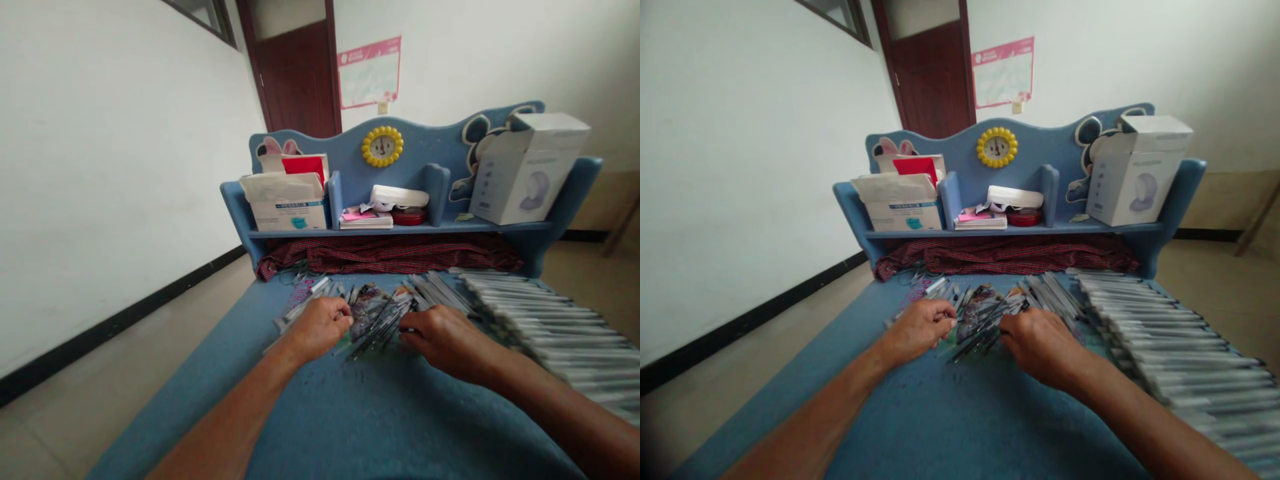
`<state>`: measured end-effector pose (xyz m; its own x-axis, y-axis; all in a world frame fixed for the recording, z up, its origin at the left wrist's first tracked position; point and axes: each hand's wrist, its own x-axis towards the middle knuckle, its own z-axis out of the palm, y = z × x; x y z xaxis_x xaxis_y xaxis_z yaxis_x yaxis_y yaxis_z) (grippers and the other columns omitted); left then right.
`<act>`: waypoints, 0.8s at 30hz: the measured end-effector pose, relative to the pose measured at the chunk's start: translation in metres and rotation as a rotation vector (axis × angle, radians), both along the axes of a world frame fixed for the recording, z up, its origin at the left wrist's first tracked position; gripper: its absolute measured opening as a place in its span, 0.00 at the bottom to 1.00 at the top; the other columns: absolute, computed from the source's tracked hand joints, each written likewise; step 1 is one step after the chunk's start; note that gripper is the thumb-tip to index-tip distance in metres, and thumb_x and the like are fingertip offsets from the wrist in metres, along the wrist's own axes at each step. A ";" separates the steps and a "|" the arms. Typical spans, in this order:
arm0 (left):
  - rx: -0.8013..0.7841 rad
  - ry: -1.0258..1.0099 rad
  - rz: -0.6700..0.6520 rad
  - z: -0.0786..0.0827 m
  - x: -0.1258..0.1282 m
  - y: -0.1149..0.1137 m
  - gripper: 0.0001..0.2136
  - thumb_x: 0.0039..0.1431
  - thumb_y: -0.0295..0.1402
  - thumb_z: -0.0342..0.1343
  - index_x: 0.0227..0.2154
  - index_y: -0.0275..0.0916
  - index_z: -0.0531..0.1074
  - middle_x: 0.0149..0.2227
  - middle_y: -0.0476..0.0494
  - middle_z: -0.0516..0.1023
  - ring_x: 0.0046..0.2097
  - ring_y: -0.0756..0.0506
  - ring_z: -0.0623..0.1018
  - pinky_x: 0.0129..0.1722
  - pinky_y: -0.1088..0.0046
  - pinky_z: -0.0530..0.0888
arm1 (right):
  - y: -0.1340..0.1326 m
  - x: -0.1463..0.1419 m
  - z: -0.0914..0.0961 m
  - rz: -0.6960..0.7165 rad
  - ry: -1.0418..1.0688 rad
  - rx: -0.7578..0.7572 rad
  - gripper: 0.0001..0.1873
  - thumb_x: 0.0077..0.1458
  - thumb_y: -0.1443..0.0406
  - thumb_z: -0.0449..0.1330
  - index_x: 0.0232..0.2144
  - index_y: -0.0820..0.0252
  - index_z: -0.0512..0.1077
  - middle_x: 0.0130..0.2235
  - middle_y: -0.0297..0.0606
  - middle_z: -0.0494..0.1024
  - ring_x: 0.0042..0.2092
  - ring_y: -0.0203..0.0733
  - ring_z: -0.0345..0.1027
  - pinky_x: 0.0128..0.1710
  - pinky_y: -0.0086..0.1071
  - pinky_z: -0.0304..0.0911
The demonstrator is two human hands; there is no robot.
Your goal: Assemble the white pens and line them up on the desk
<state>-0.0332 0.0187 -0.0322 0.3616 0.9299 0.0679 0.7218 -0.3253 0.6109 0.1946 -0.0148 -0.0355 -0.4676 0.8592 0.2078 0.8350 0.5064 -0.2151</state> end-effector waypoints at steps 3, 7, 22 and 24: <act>0.087 0.093 -0.020 0.001 -0.002 -0.001 0.07 0.50 0.32 0.50 0.26 0.37 0.72 0.17 0.52 0.67 0.21 0.52 0.66 0.22 0.77 0.58 | 0.006 0.009 -0.011 -0.054 0.069 -0.014 0.11 0.54 0.67 0.50 0.24 0.57 0.69 0.21 0.34 0.72 0.24 0.36 0.65 0.24 0.29 0.49; 0.183 0.212 0.081 0.006 -0.012 0.004 0.08 0.51 0.31 0.49 0.25 0.36 0.72 0.18 0.51 0.67 0.23 0.50 0.66 0.24 0.75 0.58 | 0.011 0.022 -0.022 -0.122 0.153 -0.006 0.11 0.55 0.65 0.50 0.25 0.55 0.70 0.22 0.35 0.73 0.23 0.38 0.66 0.23 0.30 0.52; 0.192 0.332 0.152 -0.003 -0.023 0.015 0.08 0.50 0.29 0.48 0.26 0.37 0.74 0.22 0.48 0.72 0.27 0.48 0.70 0.28 0.75 0.62 | 0.013 0.027 -0.041 -0.078 0.265 0.055 0.10 0.55 0.62 0.52 0.27 0.51 0.72 0.20 0.35 0.73 0.21 0.42 0.67 0.21 0.32 0.54; 0.195 0.336 0.144 -0.005 -0.023 0.015 0.09 0.50 0.28 0.48 0.26 0.38 0.74 0.23 0.48 0.72 0.28 0.48 0.71 0.29 0.75 0.62 | 0.012 0.026 -0.042 -0.059 0.290 0.083 0.10 0.54 0.63 0.52 0.25 0.51 0.72 0.19 0.35 0.73 0.20 0.41 0.66 0.20 0.32 0.53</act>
<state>-0.0559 0.0340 -0.0374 0.2606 0.9540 0.1480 0.9172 -0.2925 0.2705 0.2208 -0.0028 -0.0773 -0.3278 0.8578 0.3959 0.7735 0.4843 -0.4089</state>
